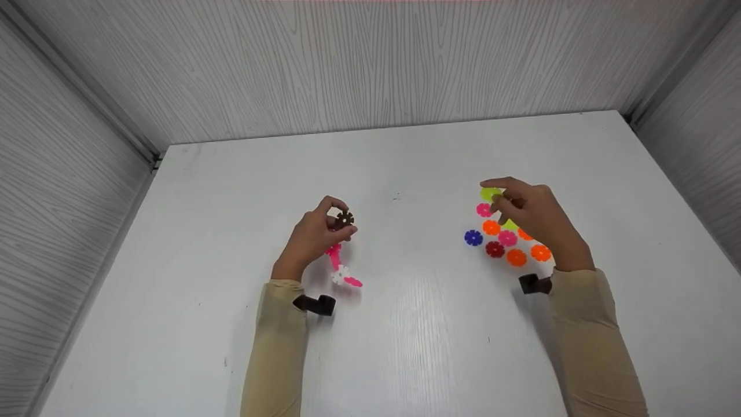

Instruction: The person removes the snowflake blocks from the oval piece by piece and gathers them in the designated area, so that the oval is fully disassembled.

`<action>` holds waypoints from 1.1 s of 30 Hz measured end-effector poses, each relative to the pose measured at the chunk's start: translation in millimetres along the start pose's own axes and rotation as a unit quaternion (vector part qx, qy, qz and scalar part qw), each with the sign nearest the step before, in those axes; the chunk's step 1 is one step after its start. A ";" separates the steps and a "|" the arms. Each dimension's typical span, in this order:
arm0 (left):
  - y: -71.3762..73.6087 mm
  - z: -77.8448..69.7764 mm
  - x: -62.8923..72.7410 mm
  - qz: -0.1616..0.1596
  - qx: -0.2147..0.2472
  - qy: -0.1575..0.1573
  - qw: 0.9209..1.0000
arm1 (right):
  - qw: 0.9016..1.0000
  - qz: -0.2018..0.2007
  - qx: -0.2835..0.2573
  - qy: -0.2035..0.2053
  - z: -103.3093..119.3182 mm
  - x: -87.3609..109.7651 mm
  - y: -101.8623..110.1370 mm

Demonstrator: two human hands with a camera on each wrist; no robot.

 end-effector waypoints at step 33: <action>-6.5 1.8 -1.6 0.021 -0.023 -0.006 0.999 | 0.978 0.197 -0.005 -0.068 -13.3 23.5 -5.5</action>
Point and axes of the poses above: each hand's wrist, its own x-axis away from the middle knuckle, its own y-axis out of the back of the hand, z = x × y, the point moved 1 cm from there along -x, towards the middle knuckle, and after that the axes turned 4 degrees about y, right-handed, at the moved point
